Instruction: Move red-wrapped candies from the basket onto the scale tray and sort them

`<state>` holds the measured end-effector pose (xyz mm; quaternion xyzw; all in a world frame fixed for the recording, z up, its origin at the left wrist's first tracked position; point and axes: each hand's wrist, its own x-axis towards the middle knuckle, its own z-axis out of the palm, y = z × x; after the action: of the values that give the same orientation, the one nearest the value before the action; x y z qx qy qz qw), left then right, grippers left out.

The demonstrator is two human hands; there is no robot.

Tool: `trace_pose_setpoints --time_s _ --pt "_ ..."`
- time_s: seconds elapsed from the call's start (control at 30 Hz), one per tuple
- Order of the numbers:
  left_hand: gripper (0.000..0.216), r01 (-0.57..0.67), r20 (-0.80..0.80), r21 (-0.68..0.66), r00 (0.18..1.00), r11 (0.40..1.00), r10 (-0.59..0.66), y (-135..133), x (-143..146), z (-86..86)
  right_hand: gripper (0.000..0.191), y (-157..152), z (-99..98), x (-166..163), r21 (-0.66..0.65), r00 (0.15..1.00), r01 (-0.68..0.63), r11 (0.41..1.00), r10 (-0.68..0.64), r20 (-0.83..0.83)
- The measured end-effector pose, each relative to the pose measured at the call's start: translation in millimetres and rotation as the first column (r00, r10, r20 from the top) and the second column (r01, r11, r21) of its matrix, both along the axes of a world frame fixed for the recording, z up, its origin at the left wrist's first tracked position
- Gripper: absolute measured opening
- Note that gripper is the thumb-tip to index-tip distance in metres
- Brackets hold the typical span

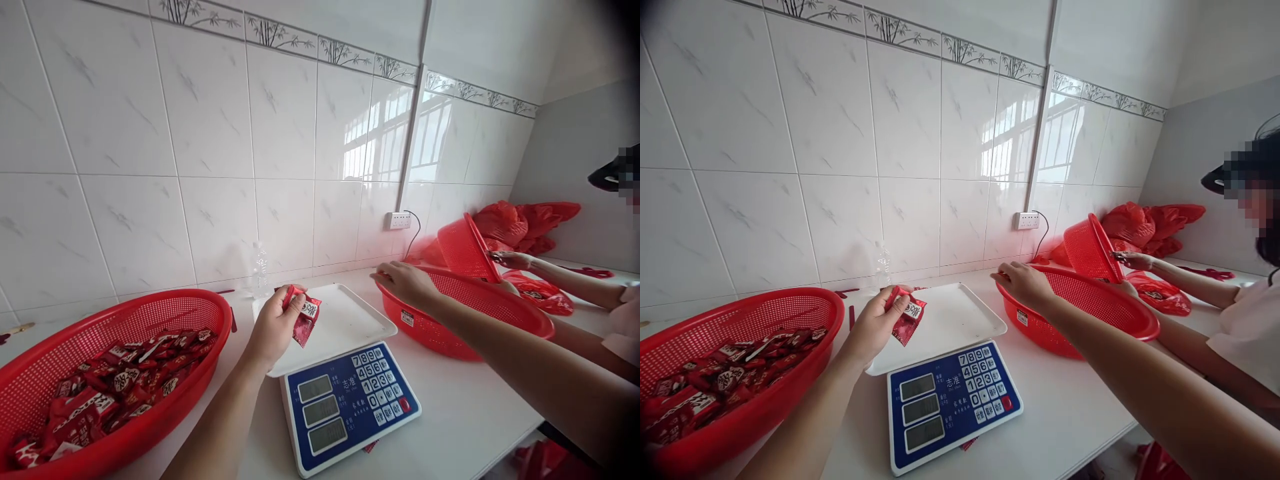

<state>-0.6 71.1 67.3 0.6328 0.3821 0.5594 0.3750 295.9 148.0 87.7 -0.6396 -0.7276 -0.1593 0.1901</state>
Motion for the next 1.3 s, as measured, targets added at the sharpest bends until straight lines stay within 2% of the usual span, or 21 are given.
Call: trace_pose_setpoints --time_s 0.1,0.2,0.33,0.43,0.5,0.57,0.63,0.73,0.8,0.87,1.0,1.1,1.23,1.3 --pt "0.037 -0.01 -0.09 -0.028 0.996 1.0 0.008 9 1 -12.5 0.036 -8 -4.7 28 -0.07 0.995 0.104 0.992 -0.105 -0.002" --pt "0.045 0.01 -0.164 -0.091 0.986 0.996 -0.025 13 -4 -21.8 0.029 -14 -12.3 44 -0.207 0.982 0.187 0.96 -0.191 0.005" --pt "0.054 -0.009 -0.282 -0.098 0.959 0.995 -0.019 15 -15 -23.1 0.029 -15 -15.2 50 -0.297 0.965 0.249 0.922 -0.262 -0.004" --pt "0.056 -0.061 -0.363 -0.033 0.931 0.998 0.045 16 -20 -20.4 0.034 -14 -11.6 37 -0.262 0.981 0.179 0.948 -0.194 -0.033" --pt "0.046 -0.098 -0.419 0.008 0.903 0.995 0.092 17 -21 -20.1 0.038 -18 -9.3 17 -0.245 0.996 0.053 0.968 -0.069 -0.059" --pt "0.027 -0.114 -0.479 0.025 0.871 0.993 0.112 19 -21 -21.3 0.039 -26 -8.2 -10 -0.27 0.989 -0.137 0.953 0.116 -0.09" --pt "0.013 -0.092 -0.536 0.026 0.84 0.995 0.091 19 -21 -23.0 0.04 -39 -8.3 -39 -0.332 0.932 -0.361 0.871 0.335 -0.136" --pt "0.017 -0.007 -0.605 0.016 0.796 1.0 0.016 19 -19 -24.7 0.041 -59 -10.5 -77 -0.421 0.787 -0.61 0.672 0.578 -0.216" --pt "0.023 0.035 -0.639 0.001 0.769 0.999 -0.026 19 -19 -25.1 0.042 -65 -12.9 -93 -0.449 0.709 -0.689 0.568 0.656 -0.259" --pt "0.033 0.036 -0.658 -0.016 0.752 0.999 -0.038 18 -19 -25.4 0.044 -63 -15.6 -100 -0.456 0.682 -0.715 0.53 0.672 -0.288" --pt "0.061 0.016 -0.663 -0.051 0.747 0.999 -0.046 17 -20 -24.9 0.045 -50 -19.3 -98 -0.429 0.705 -0.705 0.566 0.627 -0.331" --pt "0.068 0.008 -0.665 -0.061 0.746 0.998 -0.047 15 -18 -22.8 0.042 -45 -22.0 -93 -0.382 0.726 -0.688 0.617 0.589 -0.356" --pt "0.047 -0.062 -0.679 -0.063 0.734 0.996 0.003 13 -17 -19.7 0.039 -44 -31.0 -89 -0.312 0.792 -0.602 0.735 0.5 -0.351" --pt "0.038 -0.076 -0.685 -0.068 0.728 0.995 0.009 13 -16 -18.7 0.035 -44 -36.8 -89 -0.277 0.809 -0.571 0.773 0.474 -0.347"
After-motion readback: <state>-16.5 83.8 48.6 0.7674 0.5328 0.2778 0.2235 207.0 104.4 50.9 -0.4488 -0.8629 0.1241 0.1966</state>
